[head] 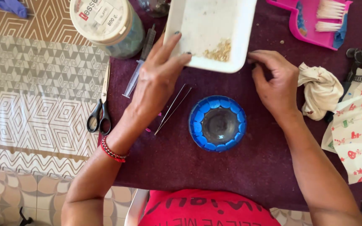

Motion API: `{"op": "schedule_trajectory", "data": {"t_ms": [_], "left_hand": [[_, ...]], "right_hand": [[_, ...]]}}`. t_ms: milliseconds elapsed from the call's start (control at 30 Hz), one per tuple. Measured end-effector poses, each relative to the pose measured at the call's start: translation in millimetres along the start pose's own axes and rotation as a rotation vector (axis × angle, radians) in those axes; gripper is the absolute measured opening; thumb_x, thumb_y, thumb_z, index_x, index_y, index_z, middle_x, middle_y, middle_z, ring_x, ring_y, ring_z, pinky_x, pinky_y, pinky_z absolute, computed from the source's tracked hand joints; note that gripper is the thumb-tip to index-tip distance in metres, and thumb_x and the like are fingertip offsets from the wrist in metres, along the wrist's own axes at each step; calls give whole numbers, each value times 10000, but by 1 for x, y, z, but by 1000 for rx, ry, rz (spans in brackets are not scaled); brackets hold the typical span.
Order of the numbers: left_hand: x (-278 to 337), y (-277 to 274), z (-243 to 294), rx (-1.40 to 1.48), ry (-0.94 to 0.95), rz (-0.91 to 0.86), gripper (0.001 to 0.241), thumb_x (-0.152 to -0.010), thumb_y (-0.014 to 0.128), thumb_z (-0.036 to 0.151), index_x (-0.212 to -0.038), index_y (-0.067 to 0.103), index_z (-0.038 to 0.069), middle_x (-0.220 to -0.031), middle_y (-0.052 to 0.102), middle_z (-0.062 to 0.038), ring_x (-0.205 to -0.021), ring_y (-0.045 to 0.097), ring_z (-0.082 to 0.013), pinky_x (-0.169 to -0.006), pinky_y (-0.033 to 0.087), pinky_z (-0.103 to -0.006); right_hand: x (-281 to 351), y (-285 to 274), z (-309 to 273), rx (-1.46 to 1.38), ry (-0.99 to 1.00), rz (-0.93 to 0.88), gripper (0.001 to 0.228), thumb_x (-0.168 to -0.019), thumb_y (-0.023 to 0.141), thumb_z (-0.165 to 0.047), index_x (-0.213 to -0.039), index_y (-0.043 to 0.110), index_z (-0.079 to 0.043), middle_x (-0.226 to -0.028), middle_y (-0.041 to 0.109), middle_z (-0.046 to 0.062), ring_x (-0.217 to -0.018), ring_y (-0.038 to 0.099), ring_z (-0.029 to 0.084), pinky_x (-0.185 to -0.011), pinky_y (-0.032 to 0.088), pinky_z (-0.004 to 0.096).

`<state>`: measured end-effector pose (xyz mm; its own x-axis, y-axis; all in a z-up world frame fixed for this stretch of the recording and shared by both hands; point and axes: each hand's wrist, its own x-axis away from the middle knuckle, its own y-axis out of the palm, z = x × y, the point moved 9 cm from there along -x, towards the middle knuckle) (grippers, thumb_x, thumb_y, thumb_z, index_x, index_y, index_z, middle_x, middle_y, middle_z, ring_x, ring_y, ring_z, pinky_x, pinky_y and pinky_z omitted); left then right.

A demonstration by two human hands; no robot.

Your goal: Decorating a blue cylindrical object by gluing small beads onto its surface.

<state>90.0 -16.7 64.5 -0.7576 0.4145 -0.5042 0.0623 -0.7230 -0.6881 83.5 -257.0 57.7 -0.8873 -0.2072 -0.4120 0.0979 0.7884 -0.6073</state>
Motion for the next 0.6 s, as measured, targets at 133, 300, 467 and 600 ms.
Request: {"op": "schedule_trajectory", "data": {"t_ms": [133, 300, 467, 600], "left_hand": [[-18, -21, 0, 142, -52, 51, 132, -1070, 635, -11, -1160, 726, 24, -1451, 546, -266, -1383, 498, -531, -1168, 460, -558], [-33, -47, 15, 147, -70, 10, 151, -1073, 644, -34, -1192, 726, 12, -1465, 551, -256, -1401, 507, -527, -1237, 387, -535], [-31, -47, 32, 82, -30, -97, 136, -1004, 655, -82, -1118, 719, -45, -1374, 521, -448, -1325, 500, -592, -1097, 511, -641], [-5, -42, 39, 74, -12, -177, 131, -1012, 611, -86, -1125, 671, -57, -1383, 573, -346, -1327, 538, -520, -1056, 540, -573]], "right_hand": [[-13, 5, 13, 214, -98, -5, 132, -957, 695, 118, -1082, 733, 107, -1039, 665, 221, -941, 648, 353, -843, 490, 451], [-46, 19, 45, 294, -164, 21, 83, -1016, 793, 19, -1046, 777, 95, -972, 657, 176, -849, 627, 315, -673, 462, 432], [-53, 34, 55, 568, -226, 53, 166, -925, 738, 12, -835, 599, 28, -829, 548, 122, -603, 550, 312, -503, 379, 434], [-56, 29, 59, 753, -204, 53, 195, -1012, 697, 10, -892, 545, -13, -913, 522, 144, -712, 574, 341, -475, 433, 444]]}}
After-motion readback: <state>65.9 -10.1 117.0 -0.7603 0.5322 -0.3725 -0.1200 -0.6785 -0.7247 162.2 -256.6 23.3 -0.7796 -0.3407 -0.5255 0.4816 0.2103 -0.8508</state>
